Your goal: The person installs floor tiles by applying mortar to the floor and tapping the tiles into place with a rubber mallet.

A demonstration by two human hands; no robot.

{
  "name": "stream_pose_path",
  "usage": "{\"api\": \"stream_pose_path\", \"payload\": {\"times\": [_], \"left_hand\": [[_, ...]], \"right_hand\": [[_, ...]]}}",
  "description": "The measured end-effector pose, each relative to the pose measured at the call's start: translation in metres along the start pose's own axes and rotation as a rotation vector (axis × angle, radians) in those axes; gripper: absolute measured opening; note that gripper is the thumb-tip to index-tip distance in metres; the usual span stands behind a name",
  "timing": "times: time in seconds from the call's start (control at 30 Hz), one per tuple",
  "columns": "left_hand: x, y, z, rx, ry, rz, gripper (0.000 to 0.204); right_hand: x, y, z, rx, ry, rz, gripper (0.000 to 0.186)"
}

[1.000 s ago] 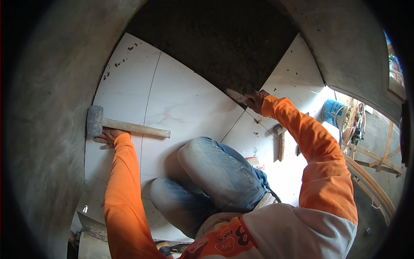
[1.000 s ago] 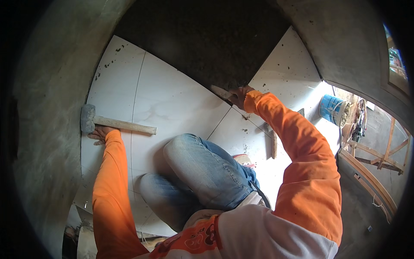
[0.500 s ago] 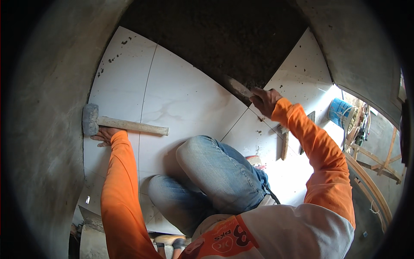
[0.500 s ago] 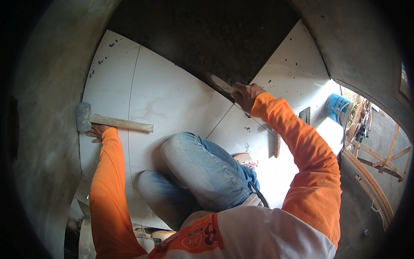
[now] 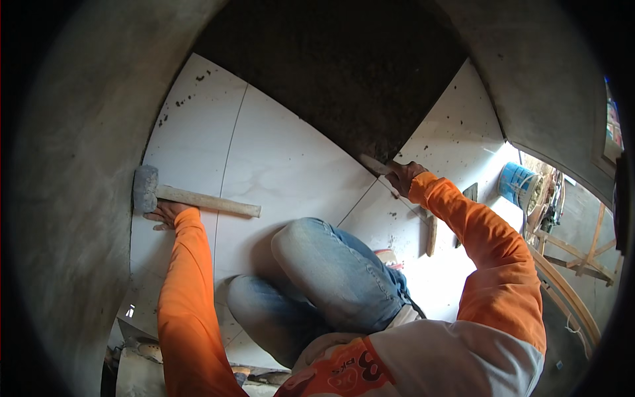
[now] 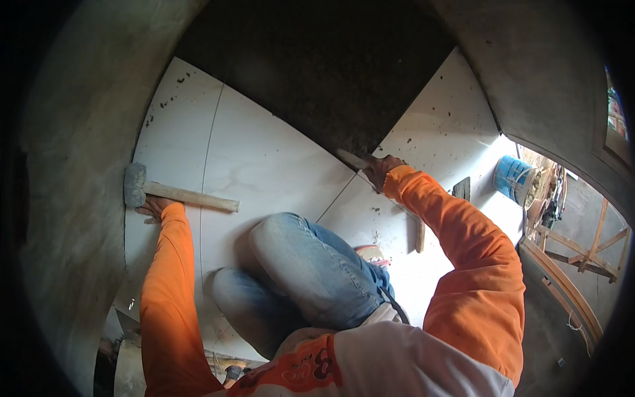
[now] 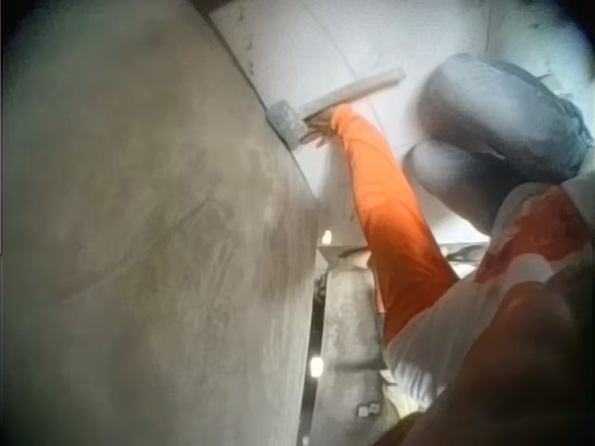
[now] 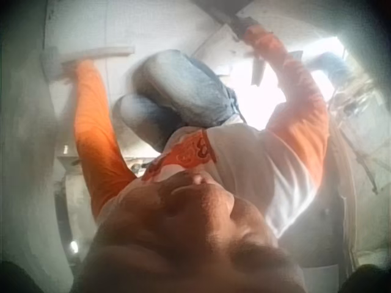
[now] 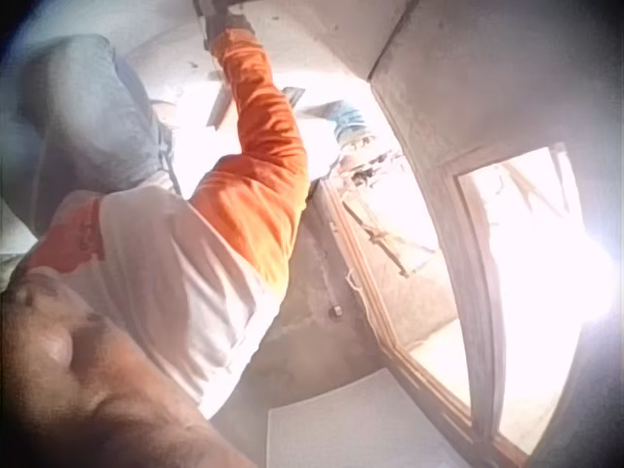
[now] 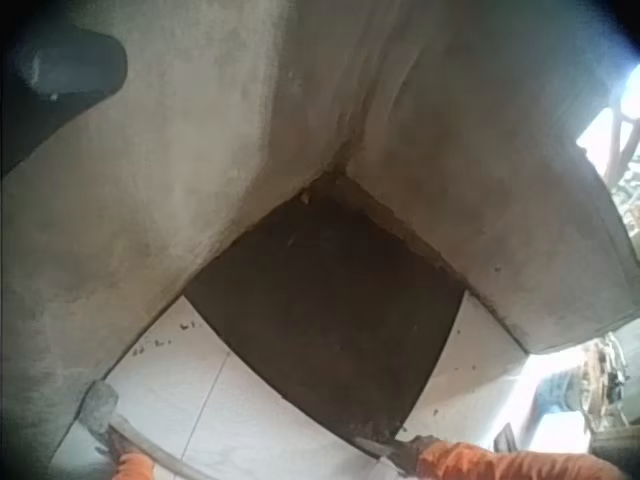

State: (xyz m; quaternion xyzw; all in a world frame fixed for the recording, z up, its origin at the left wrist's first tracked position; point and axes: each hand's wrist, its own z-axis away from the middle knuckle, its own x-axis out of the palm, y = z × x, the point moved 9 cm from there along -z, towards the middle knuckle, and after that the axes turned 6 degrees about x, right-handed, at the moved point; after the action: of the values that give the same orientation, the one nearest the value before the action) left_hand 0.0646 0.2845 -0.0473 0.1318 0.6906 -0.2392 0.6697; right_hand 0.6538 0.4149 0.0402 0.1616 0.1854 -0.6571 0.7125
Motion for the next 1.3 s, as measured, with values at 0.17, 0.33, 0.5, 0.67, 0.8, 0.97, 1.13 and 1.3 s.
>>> {"api": "stream_pose_path", "payload": {"times": [0.17,0.33,0.5,0.67,0.8,0.97,1.13,1.3], "left_hand": [[0.005,0.0,0.004,-0.058,-0.077,0.059,0.069],[-0.001,0.004,0.005,-0.014,-0.122,-0.042,0.067],[-0.01,0.013,0.011,0.016,-0.163,-0.17,0.074],[-0.013,0.016,0.009,0.053,-0.227,0.084,0.069],[-0.046,0.015,0.007,0.04,0.112,0.695,0.078],[-0.044,0.034,0.038,-0.079,-0.127,0.377,0.09],[-0.055,0.052,0.034,0.059,-0.219,0.269,0.089],[-0.052,0.064,0.017,0.473,-0.25,0.051,0.085]], "right_hand": [[-0.022,-0.003,-0.018,-0.014,-0.098,0.119,0.036],[-0.037,0.014,0.009,-0.173,0.046,0.016,0.033],[0.014,0.087,0.071,0.0,0.495,-0.061,0.019],[0.085,0.122,0.077,0.604,1.024,-0.386,0.042],[0.029,-0.038,0.062,0.095,1.181,-0.346,0.048],[0.008,-0.333,0.026,-0.707,0.261,-0.446,0.051],[-0.002,-0.392,0.004,-0.456,0.183,-0.19,0.041],[-0.024,-0.364,0.038,-0.791,0.36,-0.269,0.026]]}}
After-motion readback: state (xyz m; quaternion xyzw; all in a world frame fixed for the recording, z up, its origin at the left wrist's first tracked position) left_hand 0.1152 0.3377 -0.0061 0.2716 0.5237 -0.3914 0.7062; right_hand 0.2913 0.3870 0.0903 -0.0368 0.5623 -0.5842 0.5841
